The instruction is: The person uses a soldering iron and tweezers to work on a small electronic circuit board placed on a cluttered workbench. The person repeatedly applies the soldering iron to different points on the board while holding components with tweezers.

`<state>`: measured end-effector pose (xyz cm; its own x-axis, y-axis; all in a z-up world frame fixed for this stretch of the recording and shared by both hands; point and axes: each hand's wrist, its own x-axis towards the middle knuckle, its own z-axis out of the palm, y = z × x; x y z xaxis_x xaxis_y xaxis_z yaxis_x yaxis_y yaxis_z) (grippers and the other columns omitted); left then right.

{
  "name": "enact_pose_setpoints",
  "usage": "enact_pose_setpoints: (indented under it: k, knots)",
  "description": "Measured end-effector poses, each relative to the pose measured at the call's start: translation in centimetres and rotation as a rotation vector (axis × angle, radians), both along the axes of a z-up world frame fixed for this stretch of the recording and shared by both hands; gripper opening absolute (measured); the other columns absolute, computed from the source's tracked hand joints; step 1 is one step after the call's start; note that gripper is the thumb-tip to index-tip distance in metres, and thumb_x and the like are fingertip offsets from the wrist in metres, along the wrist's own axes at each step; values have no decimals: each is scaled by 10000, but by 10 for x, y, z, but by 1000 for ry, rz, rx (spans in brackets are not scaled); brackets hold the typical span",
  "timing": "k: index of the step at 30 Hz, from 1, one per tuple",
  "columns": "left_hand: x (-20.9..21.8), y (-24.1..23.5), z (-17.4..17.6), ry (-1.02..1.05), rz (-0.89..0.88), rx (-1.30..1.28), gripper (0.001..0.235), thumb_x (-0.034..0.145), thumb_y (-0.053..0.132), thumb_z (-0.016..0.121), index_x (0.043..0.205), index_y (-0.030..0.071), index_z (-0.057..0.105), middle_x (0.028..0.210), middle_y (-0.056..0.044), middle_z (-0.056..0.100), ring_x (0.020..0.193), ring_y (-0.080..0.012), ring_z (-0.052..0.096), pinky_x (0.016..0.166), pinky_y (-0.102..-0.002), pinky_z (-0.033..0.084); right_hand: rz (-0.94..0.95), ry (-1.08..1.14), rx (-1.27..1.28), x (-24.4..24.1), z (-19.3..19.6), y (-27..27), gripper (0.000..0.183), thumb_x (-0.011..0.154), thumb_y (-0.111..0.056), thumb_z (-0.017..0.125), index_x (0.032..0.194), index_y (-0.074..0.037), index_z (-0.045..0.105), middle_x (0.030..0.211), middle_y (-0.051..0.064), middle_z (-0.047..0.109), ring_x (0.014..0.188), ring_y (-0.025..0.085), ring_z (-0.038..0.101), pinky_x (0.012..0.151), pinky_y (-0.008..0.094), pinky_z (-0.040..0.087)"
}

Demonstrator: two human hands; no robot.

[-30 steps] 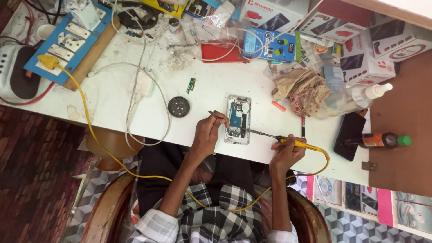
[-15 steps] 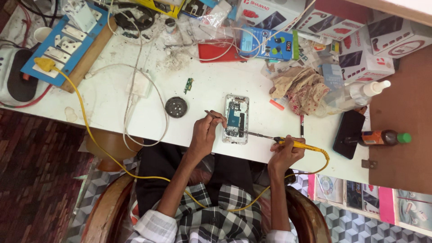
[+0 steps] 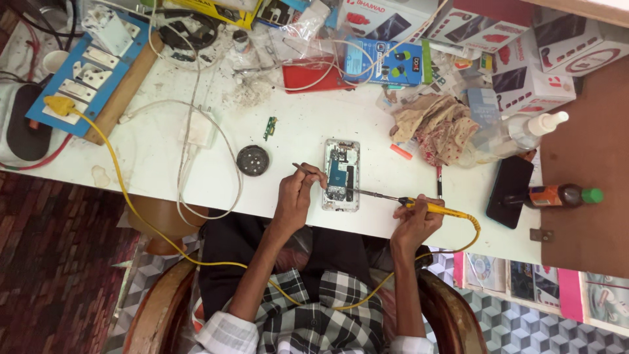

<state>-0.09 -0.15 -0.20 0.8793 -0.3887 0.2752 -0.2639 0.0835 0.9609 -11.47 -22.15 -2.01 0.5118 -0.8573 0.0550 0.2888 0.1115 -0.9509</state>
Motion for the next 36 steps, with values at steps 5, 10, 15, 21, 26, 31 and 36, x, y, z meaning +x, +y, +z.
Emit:
enact_pose_setpoints:
  k: [5, 10, 15, 21, 26, 31, 36]
  knots:
    - [-1, 0, -4, 23, -13, -19, 305, 1135, 219, 409, 1003, -11, 560, 847, -101, 686, 815, -192, 672, 810, -338, 548, 27, 30, -34, 1, 3, 1, 180, 1070, -110, 560, 952, -68, 431, 686, 9, 446, 486, 144, 550, 441, 248, 350]
    - [0, -1, -5, 31, -14, -16, 306, 1135, 222, 406, 1001, -2, 565, 845, -100, 689, 816, -189, 677, 809, -338, 558, 44, 16, -62, 1, 3, 1, 188, 1067, -127, 564, 947, -64, 434, 676, 19, 459, 483, 145, 537, 462, 260, 380]
    - [0, -2, -6, 50, -15, -25, 303, 1126, 220, 411, 995, -1, 571, 837, -103, 697, 806, -191, 683, 793, -339, 557, 55, -11, -78, -3, -1, 0, 209, 1075, -130, 575, 942, -58, 430, 681, 19, 433, 493, 143, 511, 480, 260, 388]
    - [0, 0, -2, 31, -5, -30, 304, 1126, 213, 411, 988, -5, 572, 832, -103, 682, 805, -187, 668, 807, -337, 549, 53, -13, -59, 3, 1, -2, 180, 1087, -146, 575, 991, -38, 467, 654, 62, 501, 499, 165, 538, 495, 287, 449]
    - [1, -1, 0, -14, -7, -20, 307, 1125, 217, 415, 983, -15, 558, 816, -102, 670, 799, -193, 662, 809, -335, 539, 81, 21, -34, 5, 4, -5, 179, 1078, -181, 558, 1057, -41, 448, 655, 119, 596, 533, 197, 619, 494, 283, 456]
    - [5, -1, -1, 44, -20, 49, 306, 1116, 207, 417, 965, -19, 557, 793, -103, 661, 747, -205, 618, 764, -338, 515, 94, 67, -61, 6, 5, -3, 235, 1089, -220, 563, 1033, -35, 429, 658, 122, 604, 548, 198, 628, 503, 279, 458]
    - [2, -2, -3, 17, -40, -40, 281, 1125, 182, 406, 979, -21, 534, 828, -102, 659, 820, -191, 662, 853, -329, 545, 98, 95, -110, 8, 10, -2, 239, 1097, -220, 545, 1016, -34, 419, 664, 125, 614, 552, 187, 622, 510, 273, 454]
